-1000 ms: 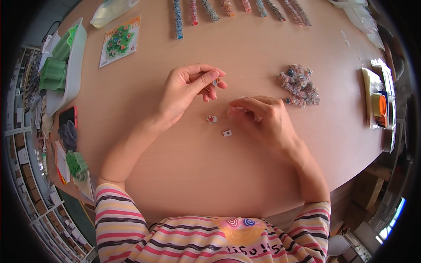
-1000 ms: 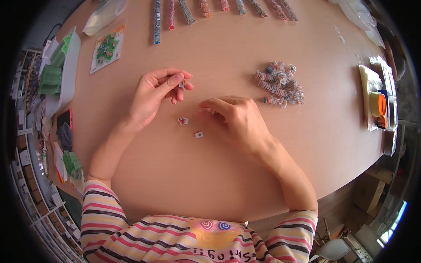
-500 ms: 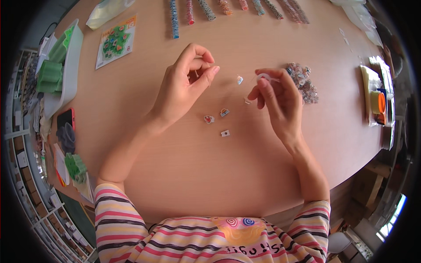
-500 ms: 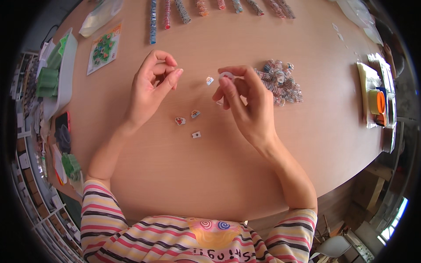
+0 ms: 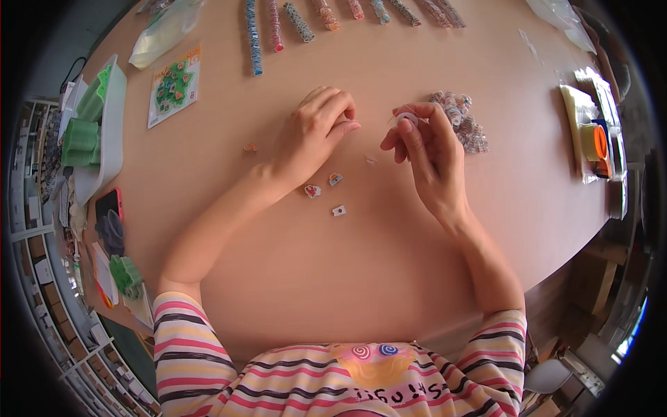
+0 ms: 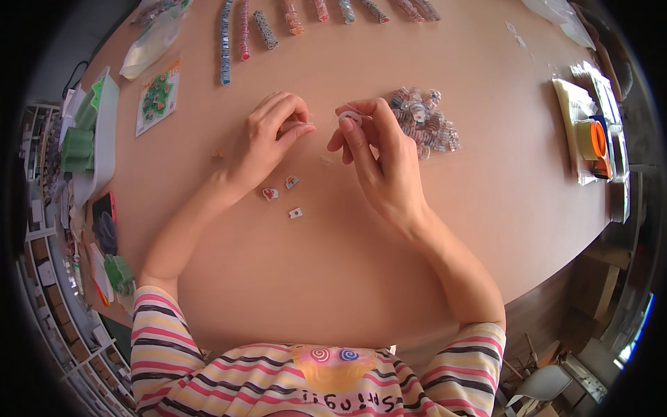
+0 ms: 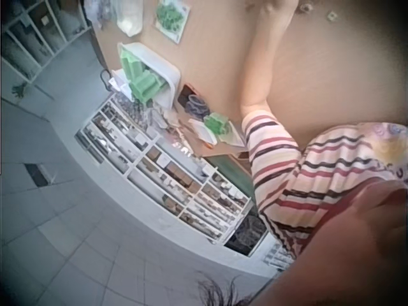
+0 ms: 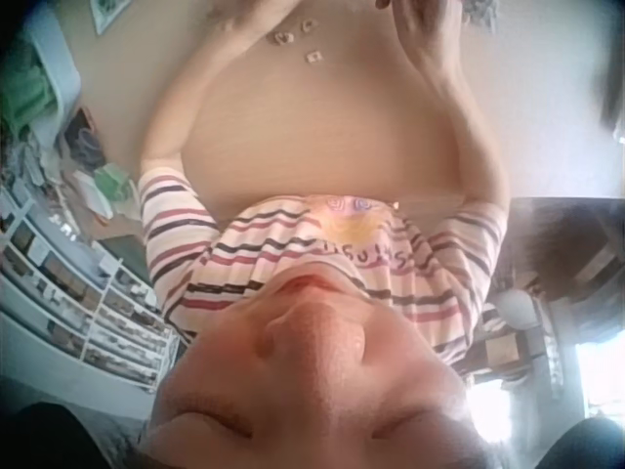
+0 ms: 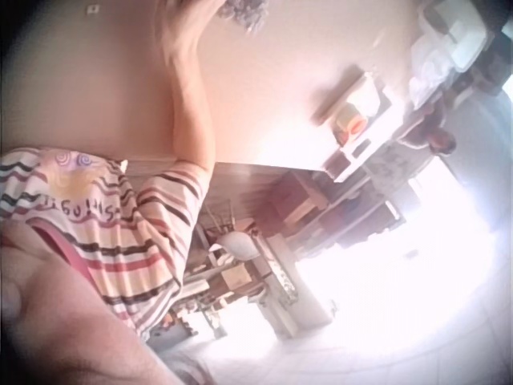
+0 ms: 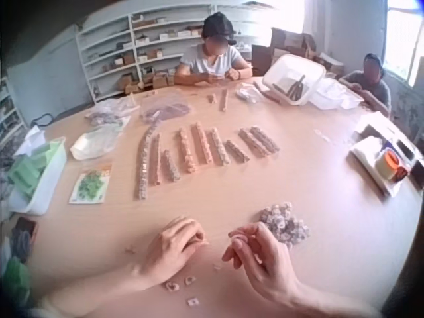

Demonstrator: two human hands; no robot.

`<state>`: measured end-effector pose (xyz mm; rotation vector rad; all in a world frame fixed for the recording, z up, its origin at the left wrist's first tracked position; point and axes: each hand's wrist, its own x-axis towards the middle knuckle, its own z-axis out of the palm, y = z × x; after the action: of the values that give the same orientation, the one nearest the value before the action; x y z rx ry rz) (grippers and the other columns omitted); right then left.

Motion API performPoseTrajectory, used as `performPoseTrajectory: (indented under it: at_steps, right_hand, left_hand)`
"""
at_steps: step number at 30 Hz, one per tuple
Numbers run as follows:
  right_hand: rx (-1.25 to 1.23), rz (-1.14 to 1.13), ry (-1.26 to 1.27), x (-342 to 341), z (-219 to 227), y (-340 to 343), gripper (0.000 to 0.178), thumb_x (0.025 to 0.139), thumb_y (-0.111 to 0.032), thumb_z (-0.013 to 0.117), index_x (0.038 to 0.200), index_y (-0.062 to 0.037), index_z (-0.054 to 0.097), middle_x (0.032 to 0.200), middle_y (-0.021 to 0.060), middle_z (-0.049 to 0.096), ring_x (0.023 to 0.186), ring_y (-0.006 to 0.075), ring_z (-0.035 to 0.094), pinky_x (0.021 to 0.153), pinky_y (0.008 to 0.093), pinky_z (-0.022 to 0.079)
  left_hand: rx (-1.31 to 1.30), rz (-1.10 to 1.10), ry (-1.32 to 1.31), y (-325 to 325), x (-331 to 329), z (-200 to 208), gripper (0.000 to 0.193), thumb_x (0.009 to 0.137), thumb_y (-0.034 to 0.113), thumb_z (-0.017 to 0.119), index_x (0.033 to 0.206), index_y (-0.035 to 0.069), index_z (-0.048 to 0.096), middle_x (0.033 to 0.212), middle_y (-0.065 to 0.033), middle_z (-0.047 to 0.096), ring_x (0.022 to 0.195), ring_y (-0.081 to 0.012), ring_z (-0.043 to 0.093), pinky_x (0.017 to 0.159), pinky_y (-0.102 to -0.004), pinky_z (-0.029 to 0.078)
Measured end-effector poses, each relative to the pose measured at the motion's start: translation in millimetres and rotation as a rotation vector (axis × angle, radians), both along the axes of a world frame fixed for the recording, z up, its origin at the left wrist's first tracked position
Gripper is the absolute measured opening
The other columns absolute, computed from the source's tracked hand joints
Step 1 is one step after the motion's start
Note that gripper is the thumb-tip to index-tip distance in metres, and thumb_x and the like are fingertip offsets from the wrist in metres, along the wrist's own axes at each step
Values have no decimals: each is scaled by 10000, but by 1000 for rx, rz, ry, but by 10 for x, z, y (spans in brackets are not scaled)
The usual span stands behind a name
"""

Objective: The person assembles small plastic components by hand, creating finished assemblies that are then placed into packaging bags.

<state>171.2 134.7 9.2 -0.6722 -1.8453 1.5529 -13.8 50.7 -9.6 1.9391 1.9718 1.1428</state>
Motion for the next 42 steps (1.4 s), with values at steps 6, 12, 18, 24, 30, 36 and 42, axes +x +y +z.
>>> performPoseTrajectory:
  at_steps: [6, 12, 18, 24, 30, 36, 42]
  right_hand:
    - [-215, 105, -79, -1, 44, -12, 177, 1014, -165, 567, 1082, -2, 570, 785, 54, 672, 680, 80, 549, 644, 243, 473]
    - [-114, 201, -179, -62, -7, -69, 208, 1007, -186, 585, 960, 16, 594, 738, 49, 669, 638, 75, 577, 594, 245, 477]
    - [5, 165, -213, -123, -41, -57, 195, 1006, -150, 575, 907, 18, 563, 691, 64, 651, 590, 93, 599, 547, 252, 471]
    - [41, 160, -266, -147, -30, -52, 166, 998, -120, 574, 902, 15, 559, 636, 61, 632, 536, 102, 586, 516, 254, 457]
    - [121, 77, -263, -186, -103, -113, 141, 988, -104, 579, 887, -7, 565, 627, 68, 629, 519, 130, 605, 494, 280, 468]
    - [108, 89, -247, -222, -115, -126, 121, 989, -104, 576, 902, -20, 571, 648, 77, 647, 530, 156, 632, 489, 294, 480]
    - [78, 137, -226, -204, -142, -83, 151, 996, -134, 578, 915, -6, 577, 661, 66, 650, 547, 121, 623, 505, 279, 480]
  left_hand:
    - [-368, -13, -826, -214, -6, 254, 104, 918, 91, 683, 948, -3, 650, 833, -60, 706, 714, -85, 616, 649, -246, 508]
    - [-430, -108, -1120, -310, -21, 59, 215, 963, 123, 636, 1116, -18, 692, 909, -56, 728, 779, -69, 645, 681, -212, 532]
    - [-487, -21, -1112, -315, 30, 159, 249, 1002, 124, 565, 1177, -20, 670, 992, -74, 724, 940, -117, 683, 779, -230, 547]
    - [-363, -10, -1082, -346, 114, 23, 240, 1009, 113, 548, 1169, 1, 687, 947, -52, 732, 959, -104, 687, 776, -236, 554]
    - [-244, 29, -1037, -316, 214, 69, 233, 1005, 62, 534, 1154, -49, 675, 926, -65, 723, 903, -110, 674, 823, -243, 547]
    - [-183, 49, -1035, -293, 274, 28, 231, 1008, 51, 520, 1136, -61, 677, 922, -64, 720, 863, -98, 658, 816, -244, 544]
    - [-176, 42, -1007, -307, 259, 55, 246, 1019, 102, 528, 1156, -41, 674, 959, -66, 725, 903, -104, 670, 761, -232, 544]
